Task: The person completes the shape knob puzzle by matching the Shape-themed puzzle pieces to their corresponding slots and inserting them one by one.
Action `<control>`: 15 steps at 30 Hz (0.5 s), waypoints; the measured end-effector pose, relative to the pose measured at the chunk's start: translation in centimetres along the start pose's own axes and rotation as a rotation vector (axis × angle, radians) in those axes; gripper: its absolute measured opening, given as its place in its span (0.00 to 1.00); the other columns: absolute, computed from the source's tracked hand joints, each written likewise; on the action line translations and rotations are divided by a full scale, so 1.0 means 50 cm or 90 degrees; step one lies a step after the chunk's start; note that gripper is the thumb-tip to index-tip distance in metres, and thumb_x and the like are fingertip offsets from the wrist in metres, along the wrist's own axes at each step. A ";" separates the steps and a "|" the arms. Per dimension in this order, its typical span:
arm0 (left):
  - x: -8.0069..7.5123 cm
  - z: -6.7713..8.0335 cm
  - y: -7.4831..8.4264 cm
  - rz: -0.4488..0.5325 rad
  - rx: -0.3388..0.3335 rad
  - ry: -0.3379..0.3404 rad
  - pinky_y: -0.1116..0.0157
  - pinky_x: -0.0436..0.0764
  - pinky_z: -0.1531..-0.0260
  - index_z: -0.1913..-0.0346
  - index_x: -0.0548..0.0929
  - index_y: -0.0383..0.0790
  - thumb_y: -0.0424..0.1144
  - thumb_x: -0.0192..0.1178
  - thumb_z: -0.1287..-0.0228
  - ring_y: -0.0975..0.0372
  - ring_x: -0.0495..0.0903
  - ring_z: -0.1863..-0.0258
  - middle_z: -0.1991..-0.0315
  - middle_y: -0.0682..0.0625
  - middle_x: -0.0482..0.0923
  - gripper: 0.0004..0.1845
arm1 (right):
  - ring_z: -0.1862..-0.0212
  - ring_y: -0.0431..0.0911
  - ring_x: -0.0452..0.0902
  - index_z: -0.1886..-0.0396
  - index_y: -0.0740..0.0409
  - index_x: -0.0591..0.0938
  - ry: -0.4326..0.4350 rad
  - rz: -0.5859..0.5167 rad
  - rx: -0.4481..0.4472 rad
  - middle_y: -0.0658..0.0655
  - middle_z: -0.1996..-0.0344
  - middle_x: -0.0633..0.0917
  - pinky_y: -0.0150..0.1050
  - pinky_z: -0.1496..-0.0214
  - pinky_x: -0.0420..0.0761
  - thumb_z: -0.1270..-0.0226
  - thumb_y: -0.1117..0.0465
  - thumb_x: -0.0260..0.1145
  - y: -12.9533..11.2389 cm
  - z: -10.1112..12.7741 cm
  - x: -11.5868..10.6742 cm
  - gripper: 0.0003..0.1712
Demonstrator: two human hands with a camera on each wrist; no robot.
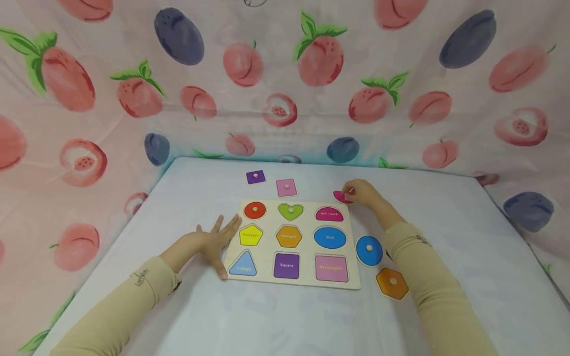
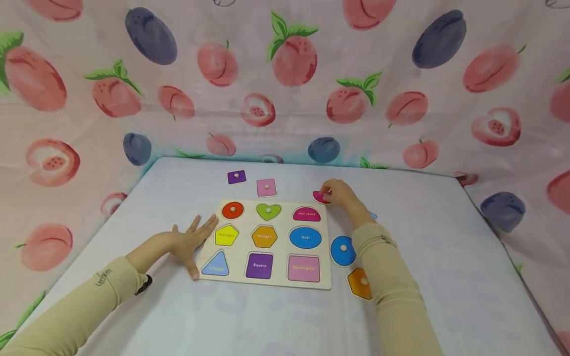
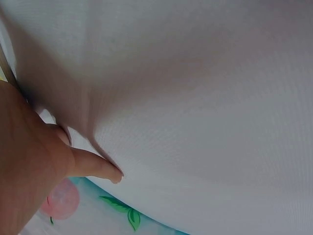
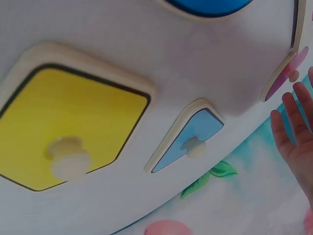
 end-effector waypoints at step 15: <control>0.000 0.001 0.002 0.000 -0.008 0.001 0.24 0.33 0.46 0.26 0.29 0.46 0.61 0.77 0.73 0.41 0.22 0.28 0.24 0.48 0.20 0.78 | 0.58 0.59 0.76 0.63 0.70 0.81 0.028 0.011 -0.016 0.70 0.60 0.82 0.51 0.52 0.80 0.37 0.68 0.62 0.015 -0.013 -0.003 0.07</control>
Point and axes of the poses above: each hand's wrist, its own z-axis away from the middle knuckle, its own x-axis out of the palm, y = z × x, the point moved 8 cm from there along -z, towards the middle knuckle
